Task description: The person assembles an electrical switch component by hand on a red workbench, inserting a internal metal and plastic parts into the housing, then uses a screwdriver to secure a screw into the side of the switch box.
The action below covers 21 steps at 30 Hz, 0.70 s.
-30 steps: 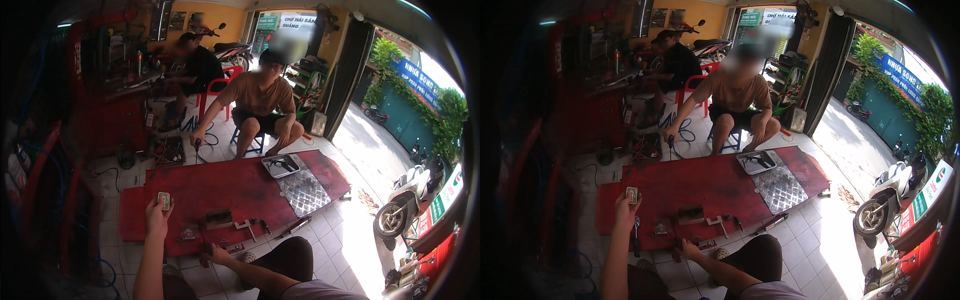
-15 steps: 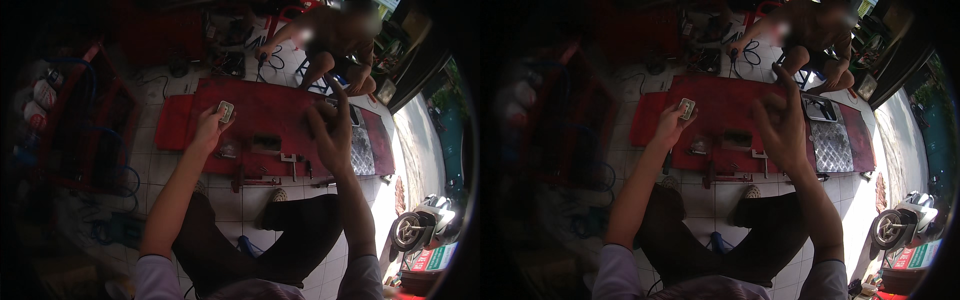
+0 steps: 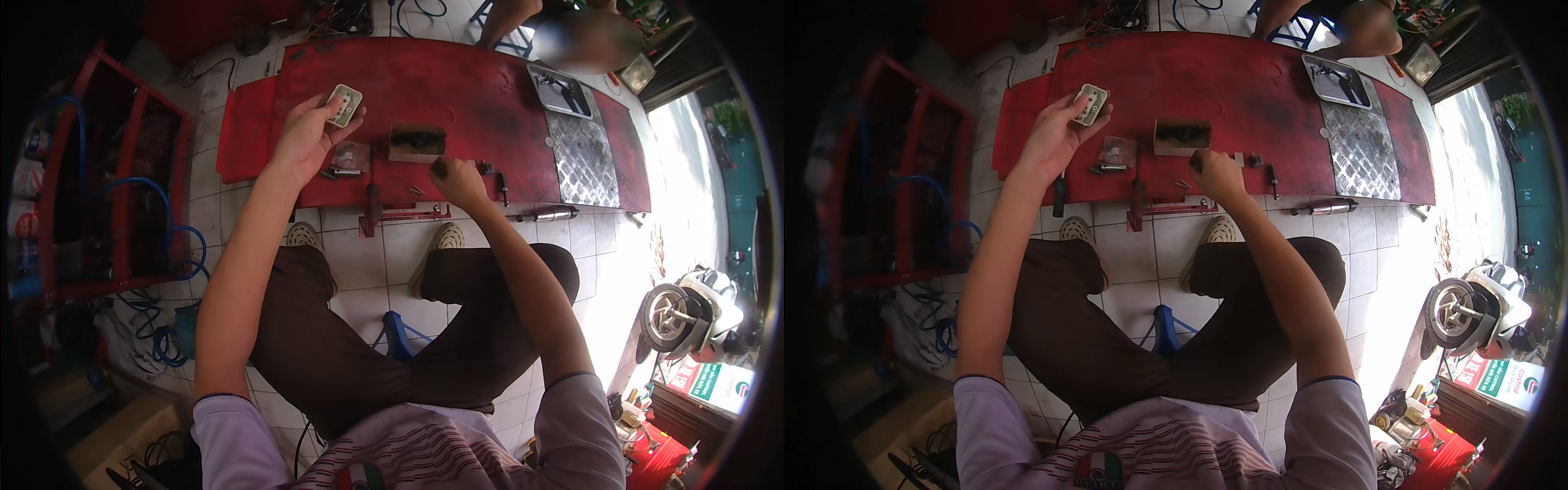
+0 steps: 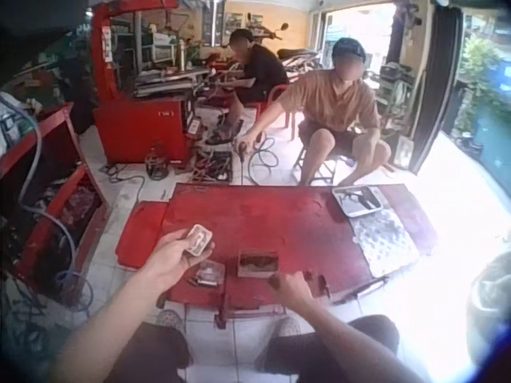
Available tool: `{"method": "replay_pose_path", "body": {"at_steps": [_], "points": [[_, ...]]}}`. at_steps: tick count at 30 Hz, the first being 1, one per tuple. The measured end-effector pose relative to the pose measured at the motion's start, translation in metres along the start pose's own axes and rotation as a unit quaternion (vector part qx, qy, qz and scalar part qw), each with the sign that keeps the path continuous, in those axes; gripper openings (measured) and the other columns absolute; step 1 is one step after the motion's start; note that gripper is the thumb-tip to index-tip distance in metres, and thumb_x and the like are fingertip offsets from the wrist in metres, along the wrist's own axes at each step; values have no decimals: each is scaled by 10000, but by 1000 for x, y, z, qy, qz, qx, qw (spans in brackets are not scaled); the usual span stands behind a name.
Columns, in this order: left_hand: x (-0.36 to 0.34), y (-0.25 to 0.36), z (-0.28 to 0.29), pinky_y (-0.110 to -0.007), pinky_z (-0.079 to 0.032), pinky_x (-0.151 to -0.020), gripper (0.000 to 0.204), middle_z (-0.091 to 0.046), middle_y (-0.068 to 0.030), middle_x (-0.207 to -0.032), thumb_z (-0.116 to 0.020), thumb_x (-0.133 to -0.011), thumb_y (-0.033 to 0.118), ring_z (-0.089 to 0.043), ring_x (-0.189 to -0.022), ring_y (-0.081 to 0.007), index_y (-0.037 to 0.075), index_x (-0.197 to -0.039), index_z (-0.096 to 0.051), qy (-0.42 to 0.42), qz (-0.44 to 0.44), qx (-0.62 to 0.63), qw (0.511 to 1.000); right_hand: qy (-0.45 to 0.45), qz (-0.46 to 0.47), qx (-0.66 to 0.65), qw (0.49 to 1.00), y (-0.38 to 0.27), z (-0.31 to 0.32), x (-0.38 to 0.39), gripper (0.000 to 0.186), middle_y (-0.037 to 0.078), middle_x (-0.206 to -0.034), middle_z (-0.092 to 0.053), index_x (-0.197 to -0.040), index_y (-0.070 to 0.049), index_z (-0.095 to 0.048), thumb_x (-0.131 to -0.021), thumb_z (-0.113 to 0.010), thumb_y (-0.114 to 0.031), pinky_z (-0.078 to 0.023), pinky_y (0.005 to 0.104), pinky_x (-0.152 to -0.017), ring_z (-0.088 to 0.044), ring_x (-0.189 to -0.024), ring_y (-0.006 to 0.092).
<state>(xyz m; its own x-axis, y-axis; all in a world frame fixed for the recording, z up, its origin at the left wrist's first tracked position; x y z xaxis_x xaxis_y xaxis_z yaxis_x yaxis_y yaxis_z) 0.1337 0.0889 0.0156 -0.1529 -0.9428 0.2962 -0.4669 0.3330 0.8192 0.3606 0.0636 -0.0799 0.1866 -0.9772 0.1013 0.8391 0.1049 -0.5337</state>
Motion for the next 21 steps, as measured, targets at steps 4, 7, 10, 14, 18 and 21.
{"method": "replay_pose_path", "body": {"at_steps": [4, 7, 10, 14, 18, 21], "points": [[-13, 0, -10, -357, -490, -923, 263, -560, -152, -1074, -482, -909, 89, -578, -1000, -250, -81, -1110, -475, -12, -7, 6, 1000, -94, -13, 112, 989, 47, -55, -23, 188, 154, -828, -654, -815, -48, -659, -741, -608, -212, -500, 400, -727, -631, -792, 312], [-23, 22, 1, -356, -486, -925, 271, -560, -152, -1076, -481, -907, 83, -577, -1007, -252, -85, -1119, -474, -26, -26, -18, 999, -106, -16, 135, 985, 49, -67, -52, 197, 159, -849, -652, -815, -57, -661, -740, -598, -228, -492, 413, -744, -624, -828, 316], [-22, 40, 15, -352, -484, -927, 292, -559, -150, -1088, -485, -906, 101, -576, -1009, -253, -83, -1133, -477, -50, -17, -40, 998, -96, -40, 112, 988, 25, -62, -67, 216, 162, -855, -650, -829, -65, -661, -757, -588, -255, -488, 427, -748, -619, -841, 323], [-7, 33, 19, -352, -485, -922, 324, -551, -158, -1131, -483, -906, 152, -576, -1007, -254, -68, -1144, -487, -88, 45, 38, 994, -86, -14, 82, 993, 2, -52, -44, 275, 169, -827, -651, -877, -60, -636, -780, -571, -310, -499, 435, -733, -625, -814, 344], [8, 52, 9, -353, -485, -921, 331, -545, -167, -1148, -470, -914, 180, -574, -1009, -263, -61, -1141, -492, -108, 50, 87, 989, -40, 3, 22, 999, -35, -23, -45, 274, 156, -801, -654, -888, -51, -627, -793, -576, -303, -499, 428, -716, -630, -785, 332], [19, 65, 1, -351, -484, -922, 325, -545, -165, -1149, -478, -912, 166, -573, -1014, -264, -61, -1145, -489, -125, 44, 86, 987, 11, 13, -20, 1000, -78, 14, -43, 252, 151, -806, -656, -888, -46, -624, -801, -578, -278, -499, 420, -706, -633, -777, 323]]}}
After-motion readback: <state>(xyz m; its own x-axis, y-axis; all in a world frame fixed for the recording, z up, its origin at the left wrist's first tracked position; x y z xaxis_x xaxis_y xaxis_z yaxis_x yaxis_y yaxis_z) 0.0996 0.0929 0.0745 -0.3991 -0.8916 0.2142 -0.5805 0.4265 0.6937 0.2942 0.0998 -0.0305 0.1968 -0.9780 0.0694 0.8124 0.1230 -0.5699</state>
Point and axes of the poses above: each hand's wrist, its own x-axis away from the middle knuckle, its own z-axis out of the back of the hand, y = z × x, the point moved 10 cm from there along -x, towards the middle knuckle
